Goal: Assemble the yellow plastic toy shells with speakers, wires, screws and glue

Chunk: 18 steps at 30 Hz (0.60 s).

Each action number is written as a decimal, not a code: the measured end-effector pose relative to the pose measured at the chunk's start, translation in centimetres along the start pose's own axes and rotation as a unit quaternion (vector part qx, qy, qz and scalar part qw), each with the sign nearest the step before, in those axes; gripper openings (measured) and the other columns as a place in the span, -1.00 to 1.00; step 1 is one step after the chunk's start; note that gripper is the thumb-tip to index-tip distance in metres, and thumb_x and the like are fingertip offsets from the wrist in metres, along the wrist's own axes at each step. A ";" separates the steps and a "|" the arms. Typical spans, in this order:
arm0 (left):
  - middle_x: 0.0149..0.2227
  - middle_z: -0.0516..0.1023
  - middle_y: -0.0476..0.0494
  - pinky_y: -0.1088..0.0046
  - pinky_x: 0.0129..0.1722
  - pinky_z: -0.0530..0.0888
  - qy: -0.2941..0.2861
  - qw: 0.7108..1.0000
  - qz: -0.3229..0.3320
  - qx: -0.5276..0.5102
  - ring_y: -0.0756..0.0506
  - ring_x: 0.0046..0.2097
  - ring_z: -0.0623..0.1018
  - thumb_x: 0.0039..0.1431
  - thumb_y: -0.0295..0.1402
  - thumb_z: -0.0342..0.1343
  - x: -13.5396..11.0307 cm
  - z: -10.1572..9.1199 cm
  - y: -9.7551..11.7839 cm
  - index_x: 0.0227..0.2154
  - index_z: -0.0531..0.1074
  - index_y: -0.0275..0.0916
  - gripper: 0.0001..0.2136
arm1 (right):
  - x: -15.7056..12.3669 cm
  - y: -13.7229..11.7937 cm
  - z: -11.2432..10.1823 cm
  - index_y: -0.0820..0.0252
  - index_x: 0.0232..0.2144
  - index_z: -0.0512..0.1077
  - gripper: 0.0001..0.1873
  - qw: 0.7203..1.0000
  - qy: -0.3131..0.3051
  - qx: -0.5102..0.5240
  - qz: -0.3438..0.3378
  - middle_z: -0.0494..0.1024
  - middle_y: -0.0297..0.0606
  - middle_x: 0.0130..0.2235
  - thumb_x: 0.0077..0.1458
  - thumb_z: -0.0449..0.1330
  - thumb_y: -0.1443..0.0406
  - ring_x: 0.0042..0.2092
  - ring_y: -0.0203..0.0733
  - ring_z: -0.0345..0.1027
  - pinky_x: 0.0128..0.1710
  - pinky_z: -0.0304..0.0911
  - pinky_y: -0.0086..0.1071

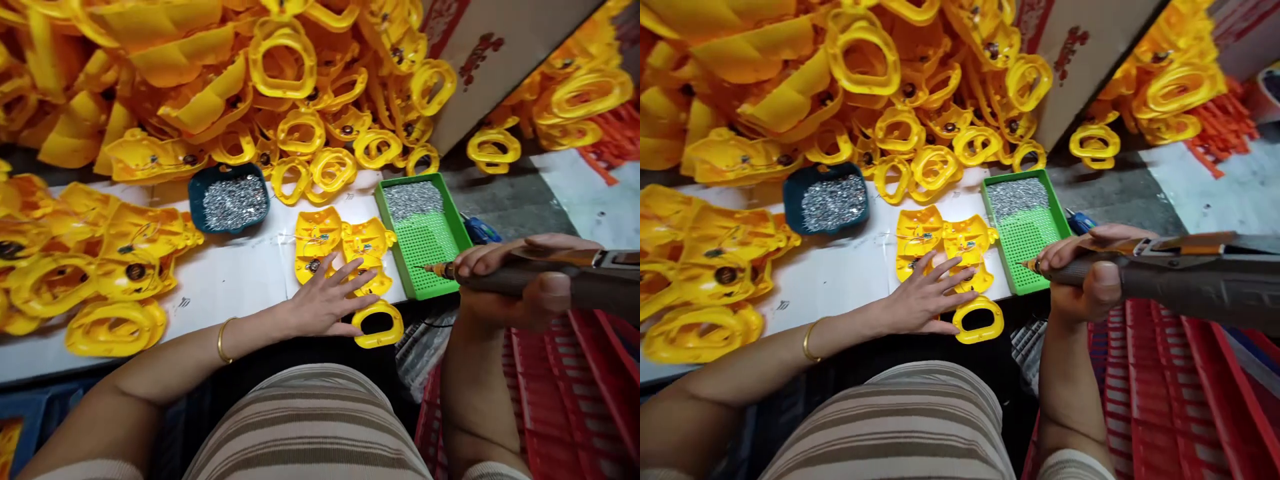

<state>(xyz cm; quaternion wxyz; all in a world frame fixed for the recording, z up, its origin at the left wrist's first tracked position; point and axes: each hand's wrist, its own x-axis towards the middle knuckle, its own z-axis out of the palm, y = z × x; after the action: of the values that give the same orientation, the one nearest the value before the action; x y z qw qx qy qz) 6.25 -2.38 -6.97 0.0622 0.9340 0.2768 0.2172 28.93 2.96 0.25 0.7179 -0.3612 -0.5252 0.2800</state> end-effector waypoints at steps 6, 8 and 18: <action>0.22 0.42 -0.19 -0.10 0.35 -0.16 -0.092 0.995 0.038 -0.008 -0.33 0.24 0.35 0.15 -0.08 0.20 -0.3 -1.7 -0.6 0.13 0.41 -0.04 -0.52 | -1.3 -0.5 -0.8 0.05 -0.38 0.38 -0.74 1.000 -0.002 -0.025 -0.002 0.31 -0.52 -0.69 -0.04 0.27 0.06 -0.76 -0.33 0.10 -0.79 0.10 -0.46; 0.22 0.42 -0.15 -0.10 0.36 -0.16 -0.109 0.993 0.054 -0.007 -0.31 0.24 0.36 0.13 -0.18 0.22 -0.5 -2.0 -1.1 0.13 0.41 -0.02 -0.53 | -2.2 0.4 -1.5 0.04 -0.37 0.35 -0.69 0.999 -0.009 -0.038 0.012 0.30 -0.54 -0.69 -0.04 0.28 0.02 -0.75 -0.32 0.13 -0.76 0.17 -0.43; 0.02 0.60 -0.02 0.15 0.41 -0.16 -0.084 0.976 0.194 0.056 -0.14 0.13 0.50 0.01 -0.64 0.00 0.0 -5.0 -3.7 -0.13 0.51 -0.07 -0.57 | -7.0 1.0 -5.7 0.07 -0.16 0.39 -0.51 0.984 -0.016 -0.175 0.029 0.54 -0.26 -0.33 -0.13 0.35 0.03 -0.28 -0.05 0.52 -0.24 0.49 -0.10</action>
<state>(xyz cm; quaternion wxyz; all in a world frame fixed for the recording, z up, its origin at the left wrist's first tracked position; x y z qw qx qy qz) 2.28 0.67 -3.38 -0.0101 0.9868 0.0963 0.1301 32.28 -3.18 -5.47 0.6268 -0.4917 -0.5665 0.2107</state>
